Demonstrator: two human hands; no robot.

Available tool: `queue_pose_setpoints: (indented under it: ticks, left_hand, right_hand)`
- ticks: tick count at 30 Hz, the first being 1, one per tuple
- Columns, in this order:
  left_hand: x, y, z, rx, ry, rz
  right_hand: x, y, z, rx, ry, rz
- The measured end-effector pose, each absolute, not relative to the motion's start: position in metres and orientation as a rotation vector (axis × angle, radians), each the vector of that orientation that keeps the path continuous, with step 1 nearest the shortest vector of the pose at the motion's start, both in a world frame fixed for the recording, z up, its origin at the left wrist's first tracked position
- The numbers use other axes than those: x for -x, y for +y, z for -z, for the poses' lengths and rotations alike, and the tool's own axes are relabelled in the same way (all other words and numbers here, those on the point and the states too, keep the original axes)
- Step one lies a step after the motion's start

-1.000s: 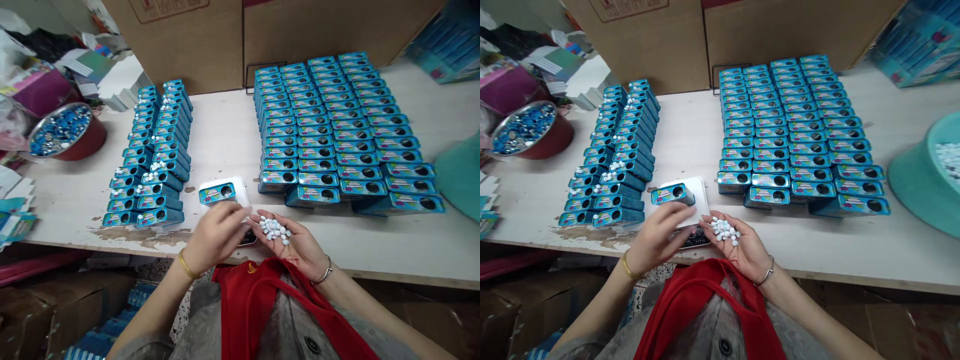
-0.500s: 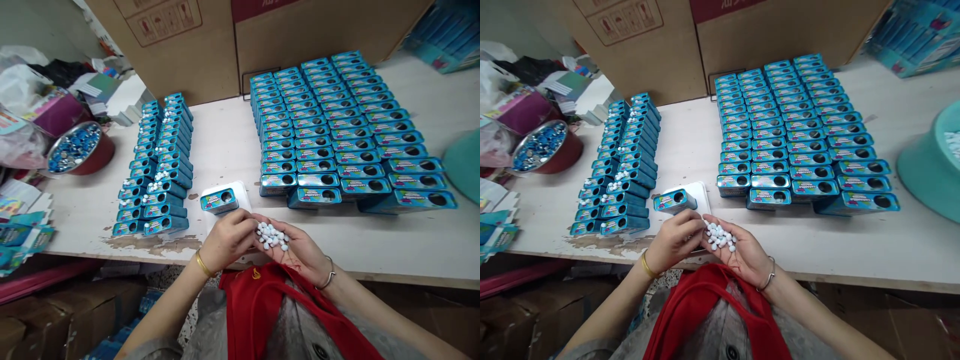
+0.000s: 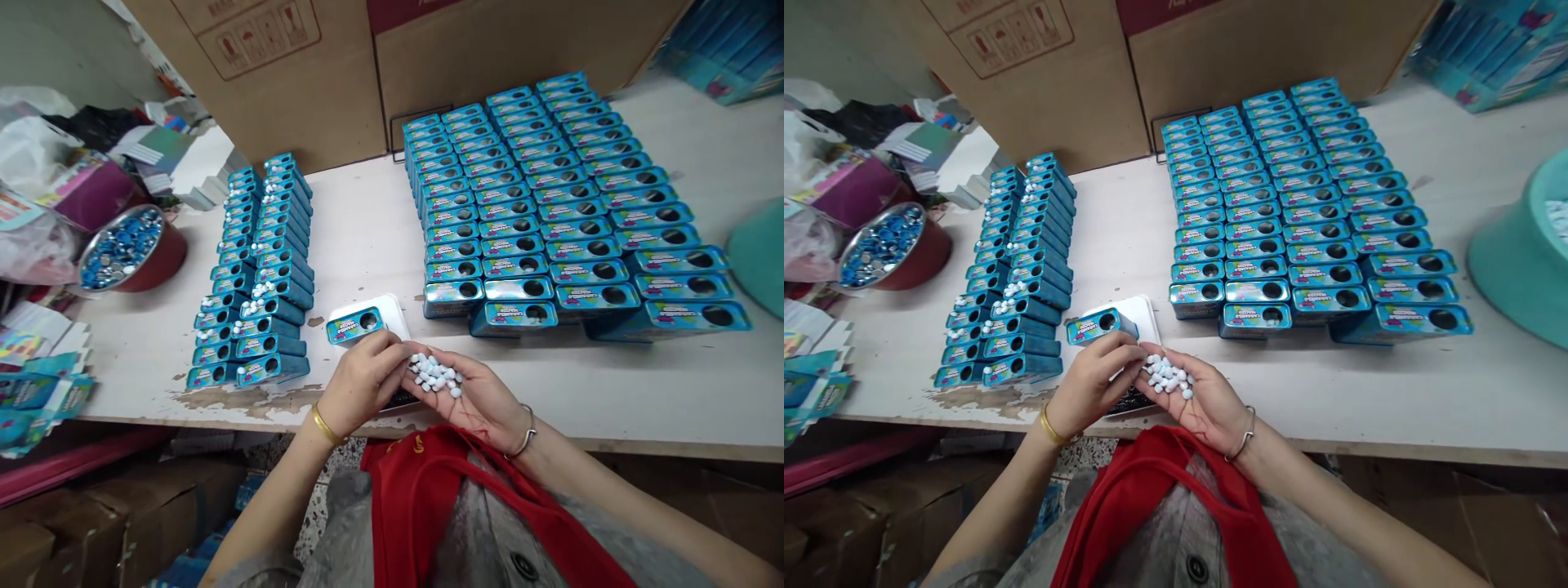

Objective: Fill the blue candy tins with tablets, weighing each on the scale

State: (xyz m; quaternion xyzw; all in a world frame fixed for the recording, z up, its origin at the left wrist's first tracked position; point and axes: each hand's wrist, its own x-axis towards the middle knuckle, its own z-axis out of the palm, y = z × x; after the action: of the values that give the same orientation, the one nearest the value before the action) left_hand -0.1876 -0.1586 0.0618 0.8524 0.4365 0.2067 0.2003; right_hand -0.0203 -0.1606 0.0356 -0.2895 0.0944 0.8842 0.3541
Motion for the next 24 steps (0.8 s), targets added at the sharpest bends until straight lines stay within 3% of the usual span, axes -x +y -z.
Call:
queue_pose_setpoints:
  ticks: [6, 13, 20, 24]
  left_hand:
    - [0.211, -0.158, -0.074, -2.32, 1.592, -1.162]
    - [0.216, -0.147, -0.07, -2.544, 1.697, -0.797]
    - [0.252, -0.209, -0.077, -2.109, 2.045, -1.209]
    - [0.262, -0.275, -0.072, -1.786, 2.336, -1.32]
  right_hand:
    - [0.012, -0.161, -0.037, 0.834, 0.205, -2.286]
    - [0.005, -0.162, -0.033, 0.892, 0.191, -2.272]
    - [-0.018, -0.173, -0.034, 1.233, 0.162, -2.175]
    - [-0.033, -0.187, -0.029, 1.406, 0.092, -2.279]
